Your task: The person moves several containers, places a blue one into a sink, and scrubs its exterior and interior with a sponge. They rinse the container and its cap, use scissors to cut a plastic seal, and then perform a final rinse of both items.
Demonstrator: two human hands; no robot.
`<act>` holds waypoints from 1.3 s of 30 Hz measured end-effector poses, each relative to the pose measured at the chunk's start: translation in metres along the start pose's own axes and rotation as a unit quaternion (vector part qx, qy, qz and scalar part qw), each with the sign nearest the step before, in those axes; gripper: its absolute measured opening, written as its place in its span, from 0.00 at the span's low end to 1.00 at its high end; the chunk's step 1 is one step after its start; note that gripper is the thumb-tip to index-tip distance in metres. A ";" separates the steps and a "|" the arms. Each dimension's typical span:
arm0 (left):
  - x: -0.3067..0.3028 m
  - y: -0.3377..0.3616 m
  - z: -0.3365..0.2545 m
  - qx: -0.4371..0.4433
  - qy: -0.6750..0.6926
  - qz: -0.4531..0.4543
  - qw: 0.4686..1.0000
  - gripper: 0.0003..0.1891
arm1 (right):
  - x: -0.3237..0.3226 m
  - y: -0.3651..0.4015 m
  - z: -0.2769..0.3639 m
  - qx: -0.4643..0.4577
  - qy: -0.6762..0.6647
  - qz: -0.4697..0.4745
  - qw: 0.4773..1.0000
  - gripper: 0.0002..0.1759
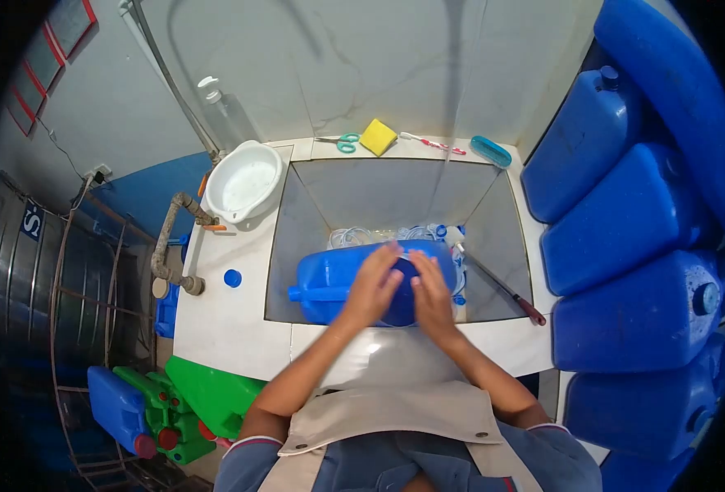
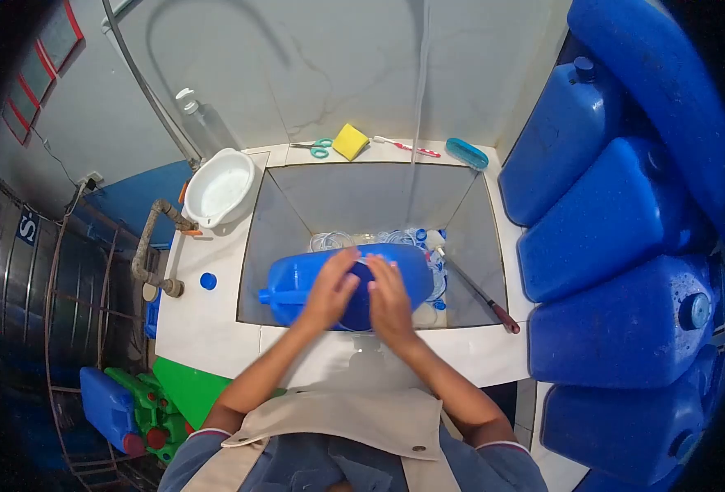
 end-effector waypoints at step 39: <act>-0.059 0.035 -0.009 -0.240 -0.223 0.068 0.943 0.27 | 0.115 -0.136 -0.008 -0.108 -0.274 0.201 0.934 0.24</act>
Point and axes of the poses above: each hand's wrist, its own y-axis away from the middle knuckle, its own x-axis out of the palm, z = x × y, the point moved 7 cm from there along -y, towards the middle knuckle, and after that the axes turned 5 degrees about z, right-handed, at the moved point
